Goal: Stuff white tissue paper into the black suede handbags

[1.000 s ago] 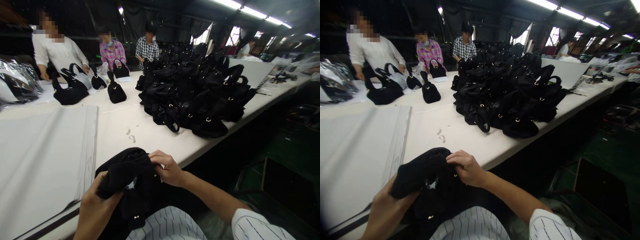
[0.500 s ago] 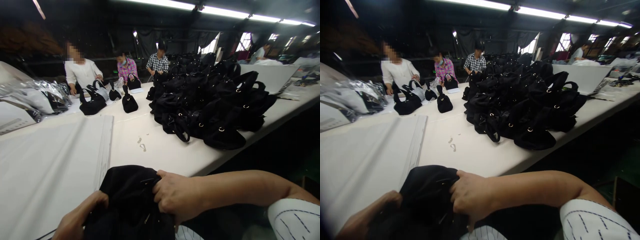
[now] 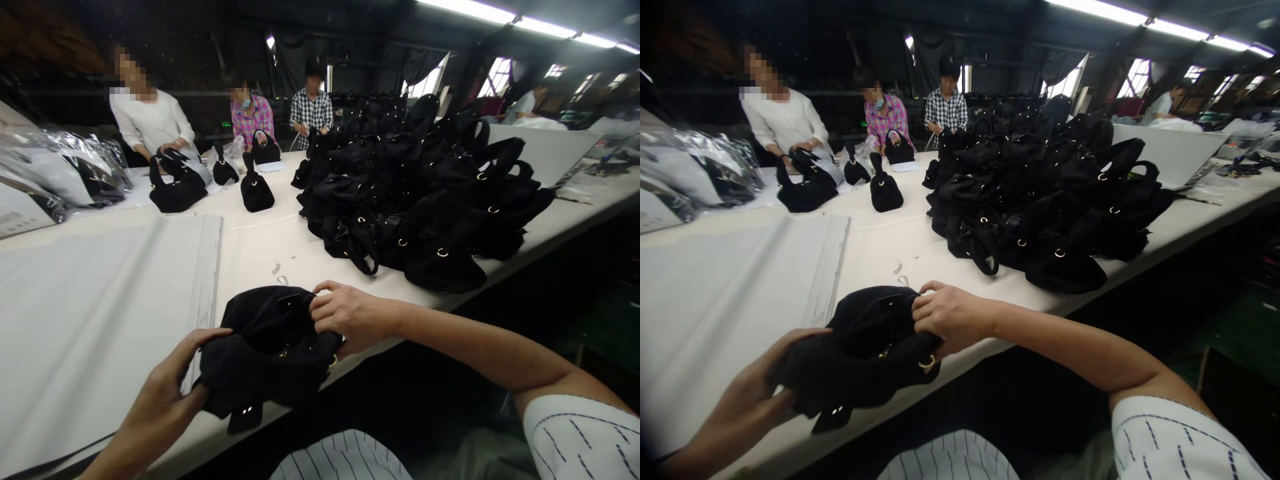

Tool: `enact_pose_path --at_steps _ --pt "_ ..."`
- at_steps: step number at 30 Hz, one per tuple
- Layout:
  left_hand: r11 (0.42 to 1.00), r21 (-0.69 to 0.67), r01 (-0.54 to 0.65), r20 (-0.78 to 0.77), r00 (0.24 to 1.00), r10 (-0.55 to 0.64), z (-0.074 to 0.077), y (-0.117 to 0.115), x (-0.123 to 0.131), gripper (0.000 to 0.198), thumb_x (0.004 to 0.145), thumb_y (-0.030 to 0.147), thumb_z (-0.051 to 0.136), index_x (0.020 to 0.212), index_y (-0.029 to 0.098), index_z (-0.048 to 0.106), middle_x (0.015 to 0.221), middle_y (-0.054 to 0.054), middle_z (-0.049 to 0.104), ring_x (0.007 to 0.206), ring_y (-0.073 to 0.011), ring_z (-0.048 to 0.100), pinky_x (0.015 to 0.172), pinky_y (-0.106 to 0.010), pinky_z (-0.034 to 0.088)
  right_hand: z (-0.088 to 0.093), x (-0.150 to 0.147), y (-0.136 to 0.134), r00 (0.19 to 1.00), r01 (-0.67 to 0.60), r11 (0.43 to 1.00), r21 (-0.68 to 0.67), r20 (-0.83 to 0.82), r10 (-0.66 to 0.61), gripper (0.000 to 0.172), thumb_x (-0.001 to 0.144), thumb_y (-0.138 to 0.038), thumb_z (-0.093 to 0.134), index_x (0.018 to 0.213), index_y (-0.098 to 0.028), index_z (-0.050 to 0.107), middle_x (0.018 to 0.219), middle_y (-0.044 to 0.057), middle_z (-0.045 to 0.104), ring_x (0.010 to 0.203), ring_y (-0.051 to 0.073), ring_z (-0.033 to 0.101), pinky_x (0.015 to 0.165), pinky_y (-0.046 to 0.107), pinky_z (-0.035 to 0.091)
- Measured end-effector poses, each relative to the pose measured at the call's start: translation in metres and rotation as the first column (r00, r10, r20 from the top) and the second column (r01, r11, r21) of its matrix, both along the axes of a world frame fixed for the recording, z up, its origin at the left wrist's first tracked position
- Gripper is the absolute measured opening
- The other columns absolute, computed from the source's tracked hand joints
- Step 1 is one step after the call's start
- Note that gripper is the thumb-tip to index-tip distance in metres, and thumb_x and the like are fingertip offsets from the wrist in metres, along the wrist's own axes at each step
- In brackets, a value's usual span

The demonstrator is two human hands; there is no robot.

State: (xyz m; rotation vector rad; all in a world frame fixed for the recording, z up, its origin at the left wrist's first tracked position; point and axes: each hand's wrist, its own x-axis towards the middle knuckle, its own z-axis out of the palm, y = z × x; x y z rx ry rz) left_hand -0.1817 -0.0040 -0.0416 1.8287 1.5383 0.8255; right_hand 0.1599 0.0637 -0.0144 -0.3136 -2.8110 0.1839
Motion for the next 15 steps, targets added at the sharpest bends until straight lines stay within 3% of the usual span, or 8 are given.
enact_pose_path --at_steps 4,8,12,15 --pt "0.993 -0.111 -0.048 0.232 0.970 0.072 -0.018 0.028 0.023 0.064 0.062 0.020 0.058 0.126 0.019 0.056 0.125 -0.010 0.064 0.121 -0.0300 0.057 0.102 -0.037 0.048 -0.025 0.002 0.030 0.980 0.188 0.968 -0.167 -0.031 -0.196 0.030 0.073 -0.041 0.078 0.088 -0.019 0.065 0.099 0.005 0.070 0.109 0.023 0.059 0.100 0.040 0.038" --pt "0.971 -0.226 -0.077 0.331 0.931 0.151 -0.024 0.044 0.040 0.058 0.065 0.023 0.065 0.122 0.018 0.055 0.116 -0.010 0.067 0.106 -0.0261 0.064 0.088 -0.035 0.053 -0.048 -0.003 0.040 0.936 0.295 0.894 -0.337 -0.089 -0.342 0.044 0.072 -0.034 0.080 0.109 -0.018 0.063 0.113 0.009 0.066 0.112 0.025 0.057 0.099 0.042 0.044" --pt "0.969 -0.241 -0.045 0.247 0.963 0.107 -0.021 0.040 0.046 0.068 0.064 0.036 0.076 0.126 0.019 0.051 0.110 -0.010 0.069 0.099 -0.0275 0.066 0.080 -0.036 0.055 -0.054 -0.008 0.019 0.846 0.386 0.846 -0.369 -0.223 -0.484 0.065 0.075 -0.017 0.073 0.136 -0.016 0.049 0.134 0.015 0.056 0.123 0.028 0.052 0.105 0.048 0.043" --pt "0.979 -0.198 -0.054 0.138 0.987 0.083 -0.020 0.032 0.051 0.065 0.067 0.045 0.076 0.122 0.019 0.054 0.105 -0.007 0.070 0.096 -0.0270 0.066 0.080 -0.036 0.055 -0.047 -0.015 -0.012 0.693 0.397 0.851 -0.344 -0.495 -0.524 0.052 0.081 -0.006 0.059 0.132 -0.020 0.055 0.125 0.012 0.061 0.118 0.026 0.056 0.098 0.046 0.050"
